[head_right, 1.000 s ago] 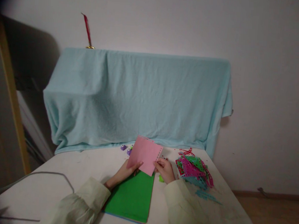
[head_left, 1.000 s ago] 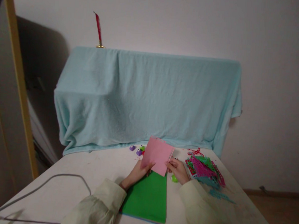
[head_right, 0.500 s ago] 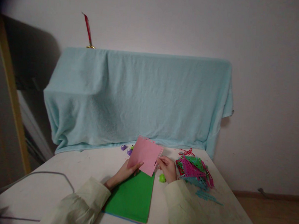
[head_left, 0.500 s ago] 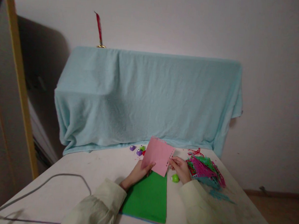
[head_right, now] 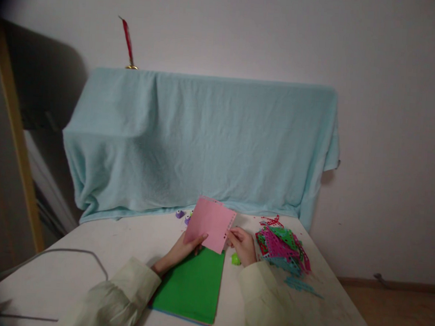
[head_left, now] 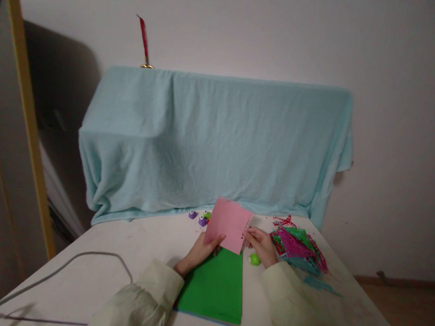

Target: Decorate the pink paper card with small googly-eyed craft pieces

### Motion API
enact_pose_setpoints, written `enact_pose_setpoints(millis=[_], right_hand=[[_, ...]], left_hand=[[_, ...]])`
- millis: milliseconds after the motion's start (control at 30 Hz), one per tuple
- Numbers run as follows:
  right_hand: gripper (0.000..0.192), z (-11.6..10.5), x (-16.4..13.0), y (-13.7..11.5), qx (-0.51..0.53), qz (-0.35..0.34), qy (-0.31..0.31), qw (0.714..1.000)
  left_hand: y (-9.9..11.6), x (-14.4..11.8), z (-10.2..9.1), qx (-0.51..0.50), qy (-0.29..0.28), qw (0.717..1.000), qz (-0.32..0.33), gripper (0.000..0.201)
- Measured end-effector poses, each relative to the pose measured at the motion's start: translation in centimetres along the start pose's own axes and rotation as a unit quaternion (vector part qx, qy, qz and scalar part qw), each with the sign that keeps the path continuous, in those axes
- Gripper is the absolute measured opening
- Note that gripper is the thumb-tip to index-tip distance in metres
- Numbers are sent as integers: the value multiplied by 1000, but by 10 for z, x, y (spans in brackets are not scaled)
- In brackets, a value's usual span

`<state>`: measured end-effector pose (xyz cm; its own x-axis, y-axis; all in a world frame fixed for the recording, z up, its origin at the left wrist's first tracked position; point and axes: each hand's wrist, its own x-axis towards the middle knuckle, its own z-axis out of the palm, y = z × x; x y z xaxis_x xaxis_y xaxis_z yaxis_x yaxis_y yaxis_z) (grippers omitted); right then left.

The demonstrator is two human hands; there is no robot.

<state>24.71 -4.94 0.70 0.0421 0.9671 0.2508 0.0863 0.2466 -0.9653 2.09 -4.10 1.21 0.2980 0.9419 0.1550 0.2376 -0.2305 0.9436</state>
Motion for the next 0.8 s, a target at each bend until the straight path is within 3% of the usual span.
enact_pose_setpoints(millis=[167, 233, 467, 633, 800], right_hand=[[42, -3, 1, 1, -13, -12, 30, 999], [42, -4, 1, 2, -18, -12, 30, 999], [34, -4, -2, 1, -29, -34, 50, 998], [35, -2, 13, -18, -74, -43, 33, 996], [21, 31, 53, -42, -187, -84, -24, 978]], left_hand=[[-7, 12, -18, -40, 195, 980, 26, 53], [-13, 19, -26, -68, 248, 966, 30, 54], [-25, 30, -39, -159, 298, 941, 28, 50], [-37, 35, -49, -161, 356, 921, 7, 49], [-50, 40, -50, -195, 362, 911, 0, 46]])
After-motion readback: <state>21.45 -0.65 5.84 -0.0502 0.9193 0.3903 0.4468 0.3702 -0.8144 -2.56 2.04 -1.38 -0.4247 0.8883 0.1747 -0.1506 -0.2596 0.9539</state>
